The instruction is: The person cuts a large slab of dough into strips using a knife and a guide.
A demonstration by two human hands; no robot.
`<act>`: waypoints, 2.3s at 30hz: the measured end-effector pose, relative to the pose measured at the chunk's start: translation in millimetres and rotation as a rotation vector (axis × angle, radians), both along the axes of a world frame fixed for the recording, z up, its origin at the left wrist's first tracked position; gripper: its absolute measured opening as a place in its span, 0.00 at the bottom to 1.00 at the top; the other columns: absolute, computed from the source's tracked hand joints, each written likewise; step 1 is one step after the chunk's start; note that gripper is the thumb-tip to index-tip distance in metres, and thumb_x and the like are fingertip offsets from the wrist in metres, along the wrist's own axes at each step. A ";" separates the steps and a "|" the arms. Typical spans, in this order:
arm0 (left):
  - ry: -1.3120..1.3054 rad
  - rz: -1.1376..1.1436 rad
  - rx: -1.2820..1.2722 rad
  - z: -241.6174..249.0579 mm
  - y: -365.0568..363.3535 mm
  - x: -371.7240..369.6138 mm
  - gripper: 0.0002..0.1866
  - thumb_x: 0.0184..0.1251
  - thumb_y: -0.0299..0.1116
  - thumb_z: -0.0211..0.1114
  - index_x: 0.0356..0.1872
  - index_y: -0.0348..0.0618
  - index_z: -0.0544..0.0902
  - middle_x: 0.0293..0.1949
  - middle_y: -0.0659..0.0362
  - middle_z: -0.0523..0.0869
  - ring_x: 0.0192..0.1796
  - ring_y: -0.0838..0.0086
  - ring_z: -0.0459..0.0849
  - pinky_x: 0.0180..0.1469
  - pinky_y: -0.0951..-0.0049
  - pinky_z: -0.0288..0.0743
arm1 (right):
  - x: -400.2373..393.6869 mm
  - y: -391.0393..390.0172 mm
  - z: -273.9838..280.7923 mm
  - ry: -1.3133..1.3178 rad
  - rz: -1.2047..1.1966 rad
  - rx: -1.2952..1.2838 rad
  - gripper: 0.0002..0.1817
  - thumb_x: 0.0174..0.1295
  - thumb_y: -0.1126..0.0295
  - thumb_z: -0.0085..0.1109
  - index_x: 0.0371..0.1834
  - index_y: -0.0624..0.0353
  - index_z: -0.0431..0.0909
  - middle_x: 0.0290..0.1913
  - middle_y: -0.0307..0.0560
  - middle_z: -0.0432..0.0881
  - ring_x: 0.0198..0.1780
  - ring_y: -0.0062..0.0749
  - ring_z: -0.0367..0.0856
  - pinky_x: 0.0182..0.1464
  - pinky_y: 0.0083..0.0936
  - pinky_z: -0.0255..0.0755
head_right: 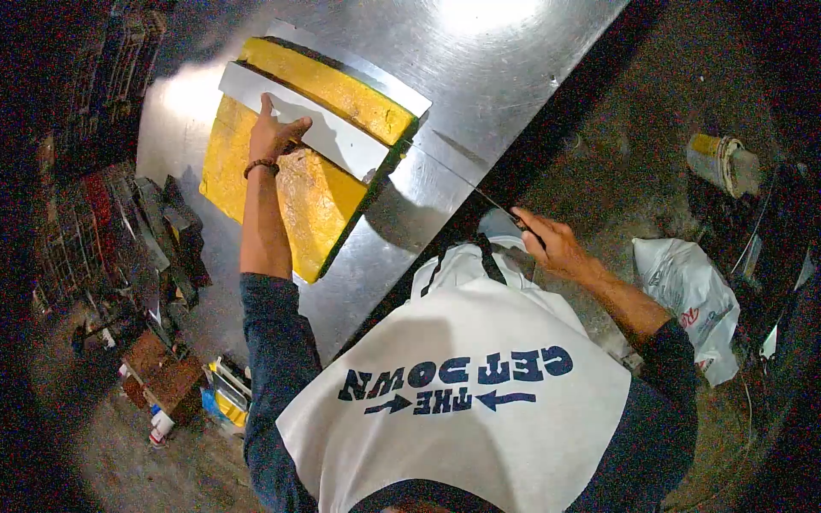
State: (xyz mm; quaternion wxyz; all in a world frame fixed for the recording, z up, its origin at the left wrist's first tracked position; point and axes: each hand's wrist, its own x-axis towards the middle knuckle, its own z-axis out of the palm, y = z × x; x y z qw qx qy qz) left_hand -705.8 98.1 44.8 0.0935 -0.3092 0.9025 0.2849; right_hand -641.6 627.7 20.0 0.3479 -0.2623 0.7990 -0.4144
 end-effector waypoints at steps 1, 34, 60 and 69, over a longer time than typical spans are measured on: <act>-0.035 -0.008 -0.071 -0.8 0.4 -0.9 0.65 0.45 0.45 0.86 0.80 0.35 0.50 0.39 0.40 0.89 0.37 0.55 0.90 0.38 0.61 0.85 | -3.8 -2.7 -2.0 0.008 0.001 -0.006 0.25 0.72 0.70 0.53 0.72 0.59 0.68 0.53 0.61 0.85 0.51 0.56 0.85 0.56 0.40 0.79; 0.137 0.779 -0.031 -10.9 93.4 310.4 0.33 0.67 0.37 0.72 0.70 0.34 0.73 0.34 0.55 0.83 0.27 0.71 0.77 0.31 0.70 0.74 | -141.3 -111.1 -15.6 0.114 -0.226 -0.009 0.21 0.71 0.62 0.57 0.62 0.64 0.75 0.49 0.63 0.86 0.50 0.54 0.87 0.54 0.38 0.77; 0.803 1.632 0.793 -109.4 114.5 384.9 0.11 0.78 0.36 0.58 0.51 0.42 0.73 0.37 0.55 0.80 0.37 0.60 0.86 0.39 0.57 0.86 | -154.7 -90.6 -22.4 0.343 -0.181 0.098 0.16 0.66 0.63 0.64 0.50 0.62 0.77 0.33 0.53 0.87 0.33 0.46 0.86 0.39 0.40 0.77; 0.484 1.303 0.230 -96.3 100.4 361.5 0.15 0.71 0.27 0.55 0.51 0.32 0.84 0.26 0.60 0.82 0.24 0.76 0.79 0.27 0.70 0.77 | -162.9 -226.2 -29.5 0.390 -0.123 0.200 0.16 0.65 0.66 0.59 0.49 0.66 0.73 0.41 0.69 0.84 0.45 0.65 0.84 0.46 0.52 0.76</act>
